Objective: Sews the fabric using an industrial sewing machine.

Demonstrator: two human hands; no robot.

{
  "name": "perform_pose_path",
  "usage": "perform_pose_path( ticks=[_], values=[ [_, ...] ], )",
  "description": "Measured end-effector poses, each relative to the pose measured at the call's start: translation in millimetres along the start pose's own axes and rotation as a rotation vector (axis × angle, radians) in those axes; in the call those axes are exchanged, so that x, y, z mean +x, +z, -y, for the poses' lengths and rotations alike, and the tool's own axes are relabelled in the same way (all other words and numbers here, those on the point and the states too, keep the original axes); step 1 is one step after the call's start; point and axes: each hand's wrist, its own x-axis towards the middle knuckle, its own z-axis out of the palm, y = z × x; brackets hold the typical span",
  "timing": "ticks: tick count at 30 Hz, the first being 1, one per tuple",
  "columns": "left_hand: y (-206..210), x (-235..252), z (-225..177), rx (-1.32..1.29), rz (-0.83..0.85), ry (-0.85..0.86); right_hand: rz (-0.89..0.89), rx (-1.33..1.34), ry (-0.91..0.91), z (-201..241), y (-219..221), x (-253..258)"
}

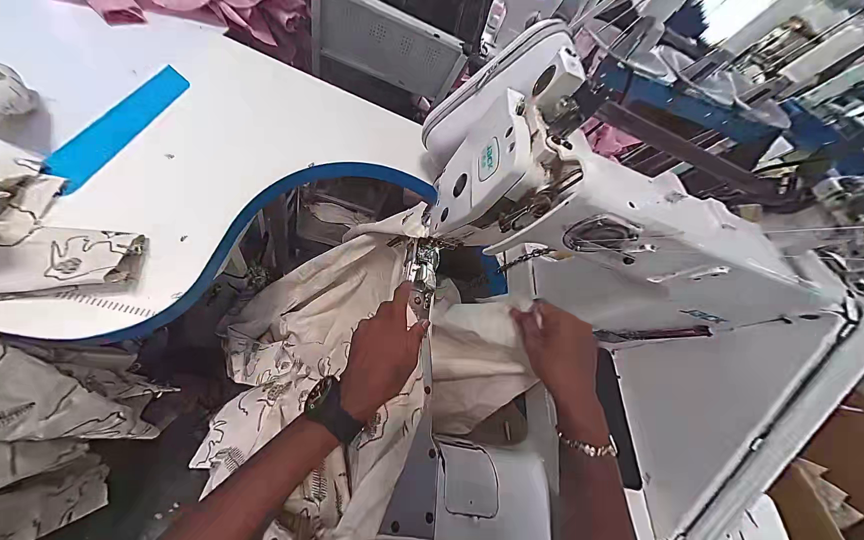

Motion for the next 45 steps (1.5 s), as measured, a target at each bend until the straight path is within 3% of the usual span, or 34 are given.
perform_pose_path(
  ticks=[2, 7, 13, 19, 24, 29, 32, 35, 37, 42, 45],
  values=[
    [-0.9, 3.9, 4.8, -0.024, 0.02, -0.024, -0.036, -0.051, 0.066, -7.6, 0.3, 3.0],
    [0.0, 8.6, 11.8, -0.007, -0.18, 0.176, -0.139, 0.196, -0.406, 41.5, 39.6, -22.2],
    [-0.1, -2.6, 20.2, 0.101, -0.09, 0.334, -0.019, 0.609, -0.345, 18.2, 49.4, -14.1],
    [-0.6, 1.1, 15.1, 0.235, -0.089, 0.352, -0.1, 0.607, -0.331, 10.7, 47.2, -6.5],
    [-1.6, 2.5, 17.5, 0.21, -0.083, 0.374, 0.047, 0.717, -0.418, 27.9, 63.5, -14.9],
    [-1.3, 5.7, 20.9, 0.315, -0.194, 0.507, 0.054, 0.502, -0.542, 34.8, 61.1, -21.7],
    [-1.5, 3.6, 20.6, 0.257, -0.166, 0.487, 0.008, 0.271, -0.622, 36.4, 59.2, -27.9],
    [-1.1, 1.0, 20.9, 0.204, -0.147, 0.458, -0.052, 0.071, -0.619, 42.7, 54.7, -30.0],
    [0.1, 0.8, 21.5, 0.149, -0.155, 0.448, -0.047, 0.082, -0.608, 48.1, 56.0, -25.0],
    [1.1, 2.1, 20.0, 0.028, -0.188, 0.453, 0.17, 0.694, -0.372, 52.2, 69.5, -10.8],
    [1.3, 7.9, 22.1, 0.02, -0.174, 0.484, 0.118, 0.766, -0.333, 56.9, 78.8, -10.3]
  ],
)
